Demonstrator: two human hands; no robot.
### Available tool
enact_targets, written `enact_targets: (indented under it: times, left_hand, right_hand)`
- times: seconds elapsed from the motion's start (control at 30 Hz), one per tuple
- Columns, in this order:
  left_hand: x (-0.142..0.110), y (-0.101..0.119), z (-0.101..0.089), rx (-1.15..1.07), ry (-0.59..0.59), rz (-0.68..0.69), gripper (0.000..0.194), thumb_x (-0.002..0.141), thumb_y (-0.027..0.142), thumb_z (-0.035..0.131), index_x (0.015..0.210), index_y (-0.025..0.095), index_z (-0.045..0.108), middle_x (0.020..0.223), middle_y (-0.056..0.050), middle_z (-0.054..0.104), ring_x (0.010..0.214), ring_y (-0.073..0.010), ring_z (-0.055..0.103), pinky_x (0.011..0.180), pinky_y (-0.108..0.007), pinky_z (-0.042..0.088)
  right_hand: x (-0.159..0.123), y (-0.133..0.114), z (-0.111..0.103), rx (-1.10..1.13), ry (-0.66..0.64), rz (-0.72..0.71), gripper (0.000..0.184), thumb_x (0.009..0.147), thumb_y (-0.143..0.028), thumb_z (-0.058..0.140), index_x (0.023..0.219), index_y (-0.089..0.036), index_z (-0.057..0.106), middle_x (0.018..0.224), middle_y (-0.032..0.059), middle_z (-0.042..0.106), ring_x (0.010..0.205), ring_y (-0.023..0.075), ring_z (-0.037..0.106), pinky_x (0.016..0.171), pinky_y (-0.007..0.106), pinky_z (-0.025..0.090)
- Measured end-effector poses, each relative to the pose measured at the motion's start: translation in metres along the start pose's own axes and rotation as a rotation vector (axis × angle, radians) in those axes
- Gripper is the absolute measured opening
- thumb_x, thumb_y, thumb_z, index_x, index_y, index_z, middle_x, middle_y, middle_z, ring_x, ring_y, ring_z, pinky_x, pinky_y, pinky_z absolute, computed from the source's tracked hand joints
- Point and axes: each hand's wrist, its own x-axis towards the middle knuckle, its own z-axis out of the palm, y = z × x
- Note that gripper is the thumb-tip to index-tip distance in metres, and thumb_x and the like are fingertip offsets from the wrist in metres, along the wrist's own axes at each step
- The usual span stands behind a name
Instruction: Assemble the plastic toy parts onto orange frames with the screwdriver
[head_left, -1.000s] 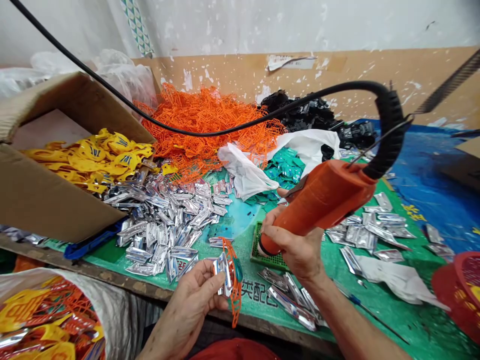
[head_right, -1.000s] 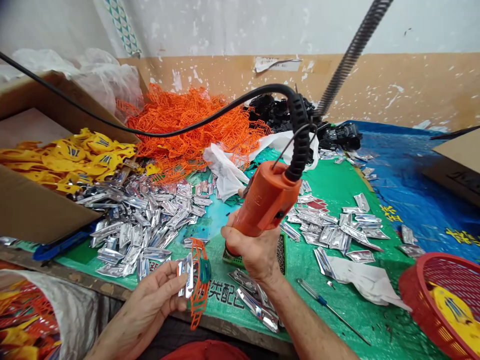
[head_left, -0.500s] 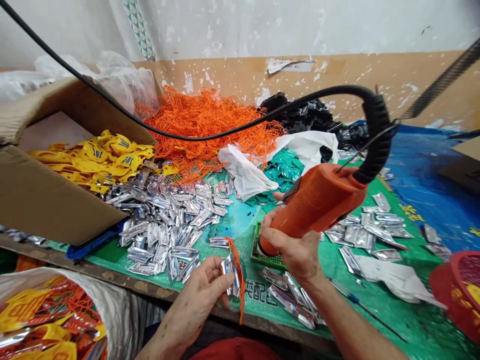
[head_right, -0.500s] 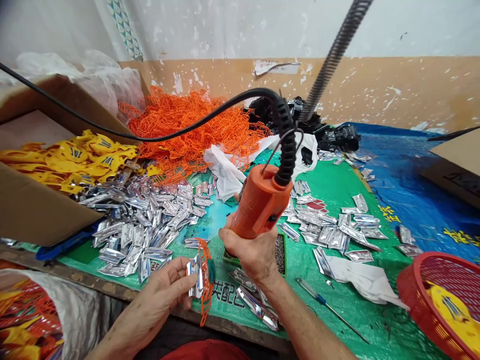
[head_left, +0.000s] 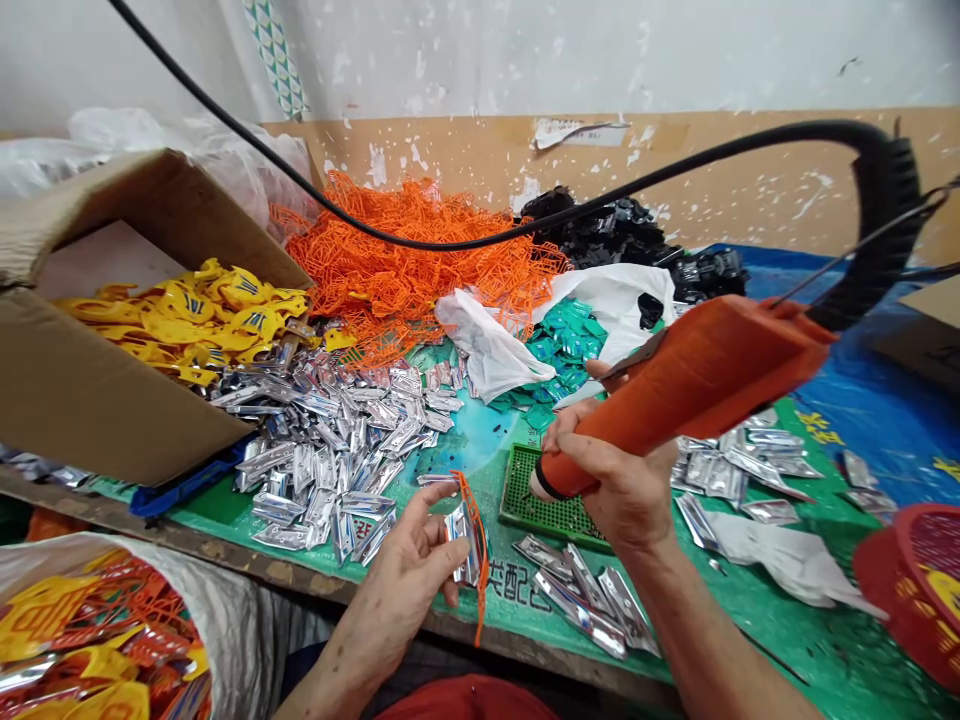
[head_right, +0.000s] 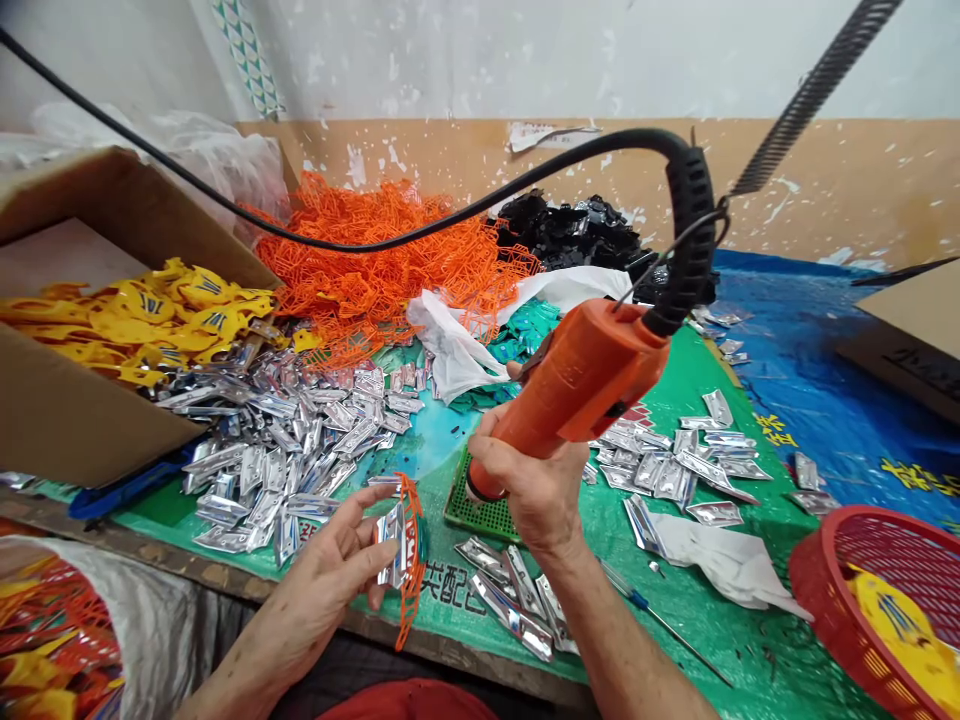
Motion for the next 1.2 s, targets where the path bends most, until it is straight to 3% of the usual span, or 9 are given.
enact_targets:
  times: [0.1,0.2,0.3,0.5,0.6,0.8,0.87,1.0,1.2]
  left_hand:
    - [-0.002,0.003,0.001,0.04,0.038,0.012,0.068,0.071,0.033,0.071,0.135,0.018,0.053,0.064,0.003,0.055,0.05,-0.0115,0.046,0.046,-0.022,0.042]
    - [-0.003,0.004,-0.001,0.137,0.05,0.048,0.038,0.071,0.032,0.069,0.106,0.017,0.074,0.067,0.0,0.059,0.048,-0.0101,0.045,0.046,-0.023,0.041]
    - [-0.004,0.002,-0.003,0.173,0.066,0.092,0.025,0.073,0.032,0.067,0.092,0.019,0.078,0.074,-0.002,0.064,0.049,-0.0105,0.047,0.047,-0.023,0.041]
    - [-0.004,0.007,-0.006,0.154,0.089,0.122,0.024,0.072,0.032,0.068,0.091,0.02,0.078,0.074,-0.002,0.066,0.05,-0.011,0.047,0.049,-0.023,0.039]
    - [-0.001,0.019,-0.005,0.133,0.138,0.196,0.022,0.07,0.031,0.068,0.086,0.02,0.078,0.073,-0.001,0.065,0.049,-0.0103,0.047,0.049,-0.023,0.038]
    - [0.013,0.041,0.001,0.119,0.145,0.347,0.027,0.074,0.03,0.064,0.094,0.017,0.076,0.07,0.0,0.064,0.049,-0.0106,0.047,0.049,-0.023,0.037]
    - [0.019,0.047,0.006,0.21,0.155,0.444,0.027,0.078,0.03,0.059,0.096,0.017,0.075,0.071,0.0,0.063,0.051,-0.0114,0.049,0.05,-0.023,0.038]
    - [0.036,0.064,0.021,0.614,0.275,0.82,0.033,0.088,0.021,0.044,0.099,0.015,0.075,0.077,-0.003,0.058,0.07,-0.0158,0.057,0.068,-0.027,0.045]
    - [0.052,0.09,0.053,0.852,0.154,0.969,0.037,0.085,0.011,0.045,0.11,0.019,0.072,0.09,-0.006,0.059,0.084,-0.0194,0.059,0.079,-0.03,0.047]
  right_hand:
    - [0.002,-0.002,-0.001,-0.018,0.022,-0.007,0.01,0.062,-0.021,0.073,0.066,-0.019,0.064,0.062,-0.0023,0.06,0.055,0.0133,0.055,0.059,0.033,0.049]
    - [0.004,-0.004,-0.001,-0.026,0.045,-0.004,0.013,0.062,-0.023,0.076,0.066,-0.018,0.064,0.064,-0.0014,0.061,0.057,0.0135,0.056,0.059,0.033,0.049]
    - [0.007,-0.006,-0.002,-0.041,0.064,0.019,0.02,0.06,-0.025,0.08,0.069,-0.017,0.064,0.068,-0.0005,0.063,0.058,0.0136,0.057,0.056,0.03,0.048]
    - [0.013,-0.015,-0.002,0.009,0.046,0.117,0.035,0.062,-0.026,0.079,0.091,-0.016,0.063,0.067,-0.0022,0.059,0.045,0.0093,0.049,0.034,0.022,0.033]
    - [0.016,-0.02,-0.003,0.078,0.063,0.131,0.05,0.058,-0.02,0.08,0.104,-0.018,0.06,0.068,-0.0036,0.059,0.045,0.0089,0.05,0.033,0.02,0.027]
    - [0.014,-0.021,-0.005,0.082,0.083,0.152,0.057,0.049,-0.019,0.082,0.102,-0.018,0.06,0.074,-0.0027,0.059,0.048,0.0088,0.052,0.034,0.019,0.027]
    - [0.011,-0.016,-0.005,0.083,0.088,0.166,0.057,0.047,-0.018,0.082,0.1,-0.017,0.06,0.072,-0.0028,0.059,0.047,0.0078,0.049,0.035,0.02,0.026]
    - [0.005,-0.006,-0.006,0.074,0.112,0.179,0.057,0.044,-0.017,0.083,0.096,-0.015,0.061,0.071,-0.0029,0.061,0.047,0.0069,0.047,0.038,0.02,0.028]
    - [0.004,0.002,-0.005,0.038,0.143,0.162,0.045,0.043,-0.015,0.084,0.083,-0.015,0.063,0.067,-0.0041,0.063,0.057,0.0101,0.055,0.053,0.024,0.043]
